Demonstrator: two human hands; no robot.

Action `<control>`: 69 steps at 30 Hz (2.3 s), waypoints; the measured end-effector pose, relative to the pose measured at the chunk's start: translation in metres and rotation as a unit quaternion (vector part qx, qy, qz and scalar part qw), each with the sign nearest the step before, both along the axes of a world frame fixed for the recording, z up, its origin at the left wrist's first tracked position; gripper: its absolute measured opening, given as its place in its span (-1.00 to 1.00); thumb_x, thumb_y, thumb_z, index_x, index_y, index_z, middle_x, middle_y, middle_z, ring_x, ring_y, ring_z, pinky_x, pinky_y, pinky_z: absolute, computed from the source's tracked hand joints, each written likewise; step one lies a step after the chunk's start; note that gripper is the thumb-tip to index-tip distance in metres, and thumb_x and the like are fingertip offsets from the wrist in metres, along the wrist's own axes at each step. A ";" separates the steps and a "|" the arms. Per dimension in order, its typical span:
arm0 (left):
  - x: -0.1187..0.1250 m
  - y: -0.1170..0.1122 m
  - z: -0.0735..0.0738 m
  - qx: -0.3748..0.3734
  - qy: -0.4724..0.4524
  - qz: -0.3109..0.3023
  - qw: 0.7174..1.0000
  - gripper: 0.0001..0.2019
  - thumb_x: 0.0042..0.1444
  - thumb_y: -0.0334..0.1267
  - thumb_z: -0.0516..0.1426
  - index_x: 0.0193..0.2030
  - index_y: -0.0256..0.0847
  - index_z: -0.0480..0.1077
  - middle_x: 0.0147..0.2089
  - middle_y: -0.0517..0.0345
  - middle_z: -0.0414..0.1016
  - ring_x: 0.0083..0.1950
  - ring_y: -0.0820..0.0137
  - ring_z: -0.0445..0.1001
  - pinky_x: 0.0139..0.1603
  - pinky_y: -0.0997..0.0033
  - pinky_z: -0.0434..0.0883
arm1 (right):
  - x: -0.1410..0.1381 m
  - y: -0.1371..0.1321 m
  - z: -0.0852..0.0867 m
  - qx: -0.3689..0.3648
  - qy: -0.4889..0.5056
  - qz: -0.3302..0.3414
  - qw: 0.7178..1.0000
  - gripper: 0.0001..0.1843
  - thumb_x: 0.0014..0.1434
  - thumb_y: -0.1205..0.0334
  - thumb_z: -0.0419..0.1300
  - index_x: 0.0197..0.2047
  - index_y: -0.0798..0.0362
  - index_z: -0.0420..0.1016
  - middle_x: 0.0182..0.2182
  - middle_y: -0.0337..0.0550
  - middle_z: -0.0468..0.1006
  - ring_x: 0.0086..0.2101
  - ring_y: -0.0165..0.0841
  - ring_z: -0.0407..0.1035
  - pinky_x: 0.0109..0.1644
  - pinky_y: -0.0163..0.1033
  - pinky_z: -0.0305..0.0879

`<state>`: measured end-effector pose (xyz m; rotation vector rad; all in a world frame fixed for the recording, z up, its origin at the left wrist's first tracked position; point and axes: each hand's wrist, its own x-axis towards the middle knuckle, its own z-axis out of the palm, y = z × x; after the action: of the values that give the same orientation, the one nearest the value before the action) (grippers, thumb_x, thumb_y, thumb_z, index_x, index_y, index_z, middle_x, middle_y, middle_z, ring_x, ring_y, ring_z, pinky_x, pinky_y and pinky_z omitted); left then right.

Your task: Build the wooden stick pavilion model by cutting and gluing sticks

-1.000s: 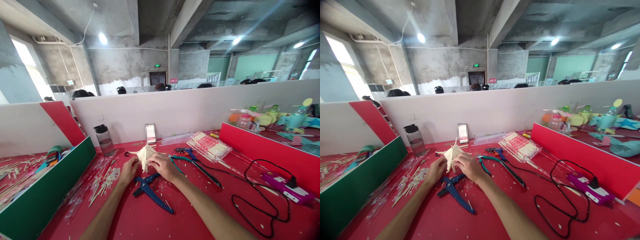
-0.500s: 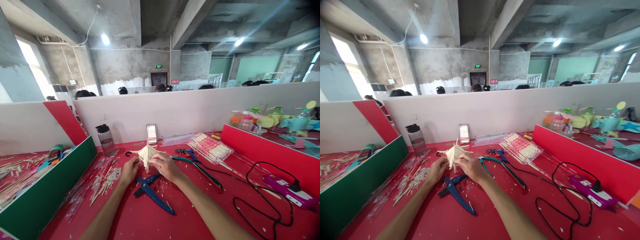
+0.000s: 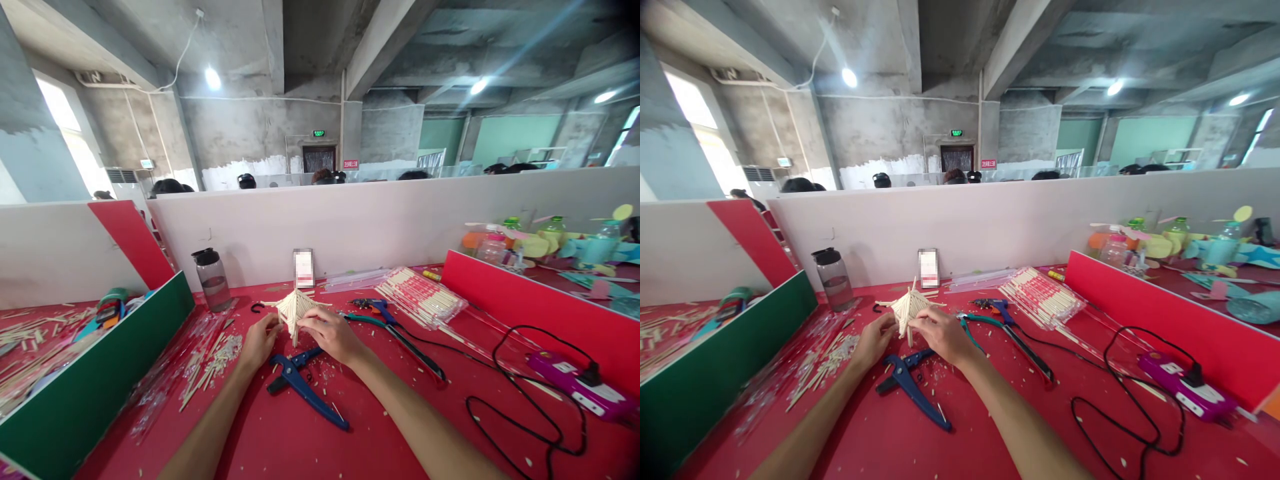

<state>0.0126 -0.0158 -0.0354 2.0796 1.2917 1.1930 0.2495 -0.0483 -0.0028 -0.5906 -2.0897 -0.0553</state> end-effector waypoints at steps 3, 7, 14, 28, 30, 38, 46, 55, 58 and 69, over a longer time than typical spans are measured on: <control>0.000 0.001 0.000 -0.001 -0.001 0.000 1.000 -0.80 0.14 -0.18 0.09 -0.17 -0.14 0.49 -0.14 0.09 0.64 -0.12 0.24 0.58 -0.06 0.35 0.46 | 0.000 0.000 0.000 0.000 -0.002 -0.002 1.000 -0.72 0.35 0.31 0.09 0.06 -0.11 0.49 -0.16 -0.10 0.53 -0.19 -0.32 0.45 -0.04 -0.23 0.40; 0.000 0.002 -0.002 0.005 0.001 -0.001 1.000 -0.80 0.15 -0.19 0.08 -0.17 -0.15 0.49 -0.16 0.10 0.63 -0.13 0.25 0.58 -0.06 0.35 0.45 | 0.001 0.000 -0.001 0.014 -0.024 -0.010 1.000 -0.72 0.35 0.33 0.07 0.02 -0.11 0.51 -0.16 -0.10 0.52 -0.21 -0.33 0.45 -0.09 -0.27 0.40; 0.000 0.000 -0.001 0.015 0.005 -0.004 1.000 -0.80 0.17 -0.19 0.08 -0.17 -0.14 0.49 -0.15 0.11 0.63 -0.13 0.26 0.58 -0.07 0.37 0.45 | 0.002 0.000 -0.001 0.012 -0.030 -0.015 0.999 -0.72 0.36 0.34 0.06 0.02 -0.12 0.50 -0.15 -0.11 0.51 -0.18 -0.33 0.44 -0.06 -0.25 0.39; 0.002 -0.005 0.005 0.023 0.032 0.003 0.999 -0.77 0.20 -0.17 0.04 -0.14 -0.17 0.47 -0.12 0.09 0.63 -0.11 0.27 0.58 -0.06 0.39 0.46 | -0.003 0.000 0.001 0.025 0.033 0.001 0.999 -0.94 0.35 0.30 0.12 -0.12 0.01 0.40 -0.28 -0.11 0.53 -0.23 -0.30 0.42 -0.09 -0.20 0.37; 0.002 -0.005 0.005 0.026 0.034 0.006 0.999 -0.77 0.20 -0.17 0.04 -0.15 -0.17 0.47 -0.12 0.09 0.64 -0.12 0.27 0.59 -0.07 0.40 0.46 | -0.003 0.001 0.000 0.021 0.034 0.003 0.999 -0.94 0.35 0.30 0.12 -0.13 0.00 0.40 -0.28 -0.12 0.53 -0.22 -0.30 0.42 -0.09 -0.20 0.37; 0.001 -0.005 0.005 0.033 0.040 0.032 0.998 -0.76 0.21 -0.14 0.05 -0.16 -0.17 0.48 -0.16 0.11 0.64 -0.15 0.26 0.59 -0.10 0.39 0.46 | -0.001 0.004 -0.003 0.007 0.035 0.009 0.999 -0.92 0.34 0.29 0.13 -0.10 -0.01 0.40 -0.23 -0.11 0.53 -0.17 -0.29 0.43 -0.05 -0.19 0.38; 0.001 -0.006 0.006 0.036 0.038 0.041 0.998 -0.73 0.23 -0.11 0.03 -0.10 -0.16 0.48 -0.09 0.10 0.64 -0.09 0.24 0.59 -0.05 0.37 0.47 | -0.002 0.001 -0.001 0.009 0.029 0.005 1.000 -0.93 0.35 0.31 0.10 -0.12 0.01 0.39 -0.26 -0.11 0.53 -0.20 -0.30 0.43 -0.10 -0.22 0.39; 0.001 -0.008 0.009 0.043 0.044 0.055 0.997 -0.74 0.23 -0.13 0.03 -0.11 -0.14 0.49 -0.10 0.13 0.64 -0.12 0.26 0.60 -0.08 0.38 0.48 | -0.002 0.001 -0.001 0.004 0.026 0.005 1.000 -0.90 0.34 0.31 0.11 -0.08 -0.01 0.40 -0.23 -0.10 0.53 -0.18 -0.29 0.44 -0.07 -0.19 0.40; 0.001 -0.009 0.010 0.045 0.044 0.049 0.997 -0.74 0.24 -0.13 0.03 -0.09 -0.13 0.49 -0.10 0.14 0.65 -0.12 0.27 0.60 -0.07 0.39 0.48 | -0.002 0.001 -0.002 -0.003 0.026 0.005 1.000 -0.89 0.34 0.33 0.11 -0.08 -0.01 0.39 -0.23 -0.11 0.54 -0.17 -0.28 0.44 -0.07 -0.20 0.40; 0.002 -0.009 0.009 0.033 0.039 0.037 0.998 -0.74 0.24 -0.12 0.04 -0.10 -0.15 0.48 -0.09 0.13 0.64 -0.09 0.27 0.60 -0.05 0.39 0.48 | -0.002 0.003 -0.008 -0.045 0.050 -0.025 0.997 -0.89 0.30 0.30 0.17 -0.09 -0.02 0.38 -0.27 -0.15 0.52 -0.24 -0.29 0.45 -0.10 -0.21 0.39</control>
<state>0.0150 -0.0246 -0.0259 2.1626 1.3935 1.2127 0.2479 -0.0452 -0.0104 -0.6867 -1.9881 0.0404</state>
